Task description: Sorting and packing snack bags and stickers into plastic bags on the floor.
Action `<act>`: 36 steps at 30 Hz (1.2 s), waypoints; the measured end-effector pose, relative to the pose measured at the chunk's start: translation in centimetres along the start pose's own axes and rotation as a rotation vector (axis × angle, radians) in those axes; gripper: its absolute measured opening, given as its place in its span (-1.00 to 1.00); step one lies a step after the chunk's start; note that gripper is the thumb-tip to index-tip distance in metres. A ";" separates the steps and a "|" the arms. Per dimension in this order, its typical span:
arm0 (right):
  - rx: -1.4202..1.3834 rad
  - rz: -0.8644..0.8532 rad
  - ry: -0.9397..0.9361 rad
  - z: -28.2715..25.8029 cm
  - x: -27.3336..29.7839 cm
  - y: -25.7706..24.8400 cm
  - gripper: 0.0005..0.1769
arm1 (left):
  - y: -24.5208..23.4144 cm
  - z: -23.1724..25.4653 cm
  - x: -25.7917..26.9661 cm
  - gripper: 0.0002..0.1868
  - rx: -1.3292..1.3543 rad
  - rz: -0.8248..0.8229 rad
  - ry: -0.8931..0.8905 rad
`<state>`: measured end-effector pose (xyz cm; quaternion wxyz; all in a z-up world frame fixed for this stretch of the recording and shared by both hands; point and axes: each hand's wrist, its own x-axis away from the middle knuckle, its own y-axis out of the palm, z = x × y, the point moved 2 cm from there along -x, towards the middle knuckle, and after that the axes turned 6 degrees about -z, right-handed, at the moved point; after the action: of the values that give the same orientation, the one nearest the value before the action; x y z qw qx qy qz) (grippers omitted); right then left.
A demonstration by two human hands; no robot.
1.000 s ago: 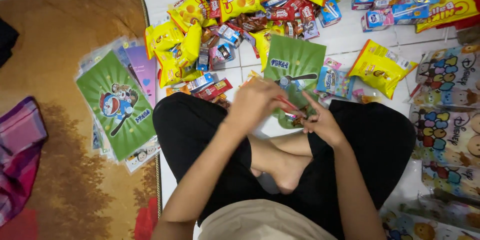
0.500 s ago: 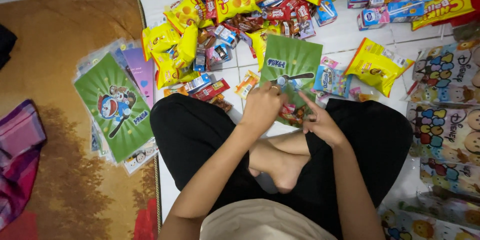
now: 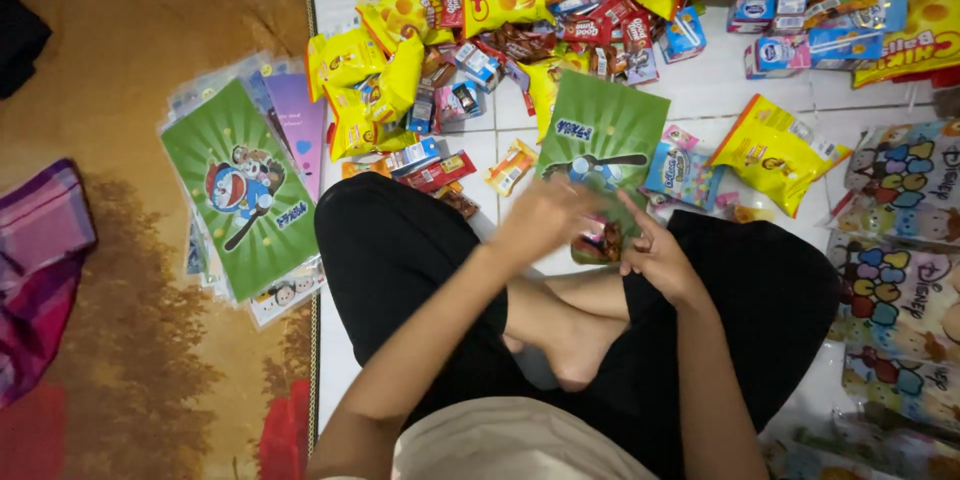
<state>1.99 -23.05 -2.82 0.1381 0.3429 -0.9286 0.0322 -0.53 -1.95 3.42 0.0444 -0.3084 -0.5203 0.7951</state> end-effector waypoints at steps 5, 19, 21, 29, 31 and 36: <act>0.000 -0.038 -0.041 2.1 -0.5 -0.7 0.10 | -6.9 -10.0 2.5 -0.70 0.117 -0.146 -0.591; -0.016 -0.005 0.075 -1.7 -0.2 0.8 0.05 | -2.3 -21.9 9.2 -0.78 -0.005 -0.366 -0.941; -0.020 -0.004 0.076 -2.2 -0.5 1.1 0.06 | -3.1 -20.8 8.3 -0.78 -0.036 -0.525 -0.944; -0.003 -0.022 0.075 0.6 -1.2 0.2 0.09 | -1.2 -22.2 9.0 -0.20 0.035 -0.638 -0.922; -0.003 -0.028 0.067 2.0 -1.0 -0.4 0.10 | 0.1 -23.0 9.5 -0.18 0.017 -0.614 -0.928; 0.000 -0.050 0.042 0.2 -1.1 0.3 0.13 | -3.4 -20.9 7.3 -0.18 0.024 -0.448 -0.939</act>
<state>2.58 -22.13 -3.34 0.1584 0.3652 -0.9167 0.0360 3.99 19.17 -2.51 -0.0211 0.2012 -0.5283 0.8246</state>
